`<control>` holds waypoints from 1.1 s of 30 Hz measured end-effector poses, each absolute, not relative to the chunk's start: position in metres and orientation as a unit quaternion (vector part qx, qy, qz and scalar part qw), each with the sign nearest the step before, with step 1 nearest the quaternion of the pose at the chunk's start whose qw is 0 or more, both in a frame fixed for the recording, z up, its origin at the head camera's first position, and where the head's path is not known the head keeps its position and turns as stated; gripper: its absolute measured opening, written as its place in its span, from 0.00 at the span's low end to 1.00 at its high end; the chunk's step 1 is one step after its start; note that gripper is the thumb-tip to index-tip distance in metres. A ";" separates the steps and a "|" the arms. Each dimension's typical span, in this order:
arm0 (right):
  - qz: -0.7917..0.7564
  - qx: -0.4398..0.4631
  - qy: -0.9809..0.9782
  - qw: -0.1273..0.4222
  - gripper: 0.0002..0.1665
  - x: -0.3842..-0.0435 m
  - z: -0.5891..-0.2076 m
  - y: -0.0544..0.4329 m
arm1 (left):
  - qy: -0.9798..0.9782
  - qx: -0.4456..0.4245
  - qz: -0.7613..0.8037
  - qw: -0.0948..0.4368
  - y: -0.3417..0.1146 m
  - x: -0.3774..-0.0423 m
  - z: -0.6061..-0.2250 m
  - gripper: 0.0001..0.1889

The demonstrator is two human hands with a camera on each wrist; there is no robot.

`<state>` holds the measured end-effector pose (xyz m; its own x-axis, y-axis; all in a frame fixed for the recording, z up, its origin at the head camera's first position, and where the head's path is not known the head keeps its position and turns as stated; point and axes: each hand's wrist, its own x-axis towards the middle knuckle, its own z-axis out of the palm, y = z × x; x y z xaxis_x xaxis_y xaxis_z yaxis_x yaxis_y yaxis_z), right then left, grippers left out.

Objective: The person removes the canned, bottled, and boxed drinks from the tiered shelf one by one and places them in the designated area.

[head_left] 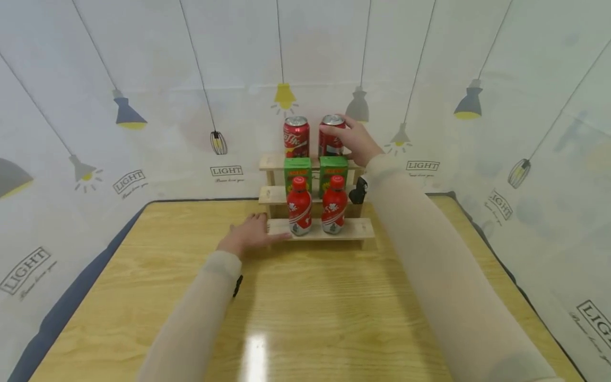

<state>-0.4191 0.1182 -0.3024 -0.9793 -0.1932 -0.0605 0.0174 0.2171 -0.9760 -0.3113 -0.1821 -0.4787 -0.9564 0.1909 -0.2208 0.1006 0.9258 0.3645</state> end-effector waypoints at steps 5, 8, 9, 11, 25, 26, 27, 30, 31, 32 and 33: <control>-0.612 -0.056 0.785 0.073 0.42 -0.414 -0.299 0.119 | 0.975 0.065 0.182 0.112 -0.179 -0.311 -0.488 0.77; -0.610 -0.044 0.788 0.068 0.44 -0.410 -0.297 0.120 | 0.973 0.057 0.193 0.113 -0.179 -0.310 -0.490 0.78; -0.611 -0.040 0.788 0.067 0.44 -0.409 -0.297 0.121 | 0.973 0.054 0.195 0.114 -0.178 -0.310 -0.491 0.78; -0.610 -0.032 0.789 0.064 0.45 -0.408 -0.296 0.125 | 0.972 0.052 0.199 0.114 -0.178 -0.310 -0.492 0.78; -0.554 0.010 0.830 0.059 0.50 -0.402 -0.290 0.157 | 0.970 0.032 0.215 0.108 -0.175 -0.308 -0.494 0.78; -0.546 0.012 0.836 0.063 0.50 -0.402 -0.290 0.160 | 0.970 0.031 0.214 0.109 -0.175 -0.307 -0.495 0.78; -0.537 0.014 0.841 0.067 0.50 -0.401 -0.289 0.163 | 0.970 0.031 0.214 0.110 -0.175 -0.307 -0.495 0.77; -0.525 0.010 0.847 0.081 0.50 -0.400 -0.286 0.172 | 0.970 0.031 0.215 0.106 -0.173 -0.307 -0.495 0.77; -0.525 0.006 0.846 0.088 0.50 -0.399 -0.284 0.175 | 0.970 0.031 0.216 0.105 -0.173 -0.307 -0.496 0.76; -0.526 0.002 0.845 0.094 0.50 -0.400 -0.284 0.179 | 0.970 0.031 0.216 0.105 -0.174 -0.307 -0.496 0.76; -0.529 -0.002 0.843 0.097 0.51 -0.400 -0.284 0.183 | 0.970 0.031 0.215 0.105 -0.174 -0.308 -0.496 0.77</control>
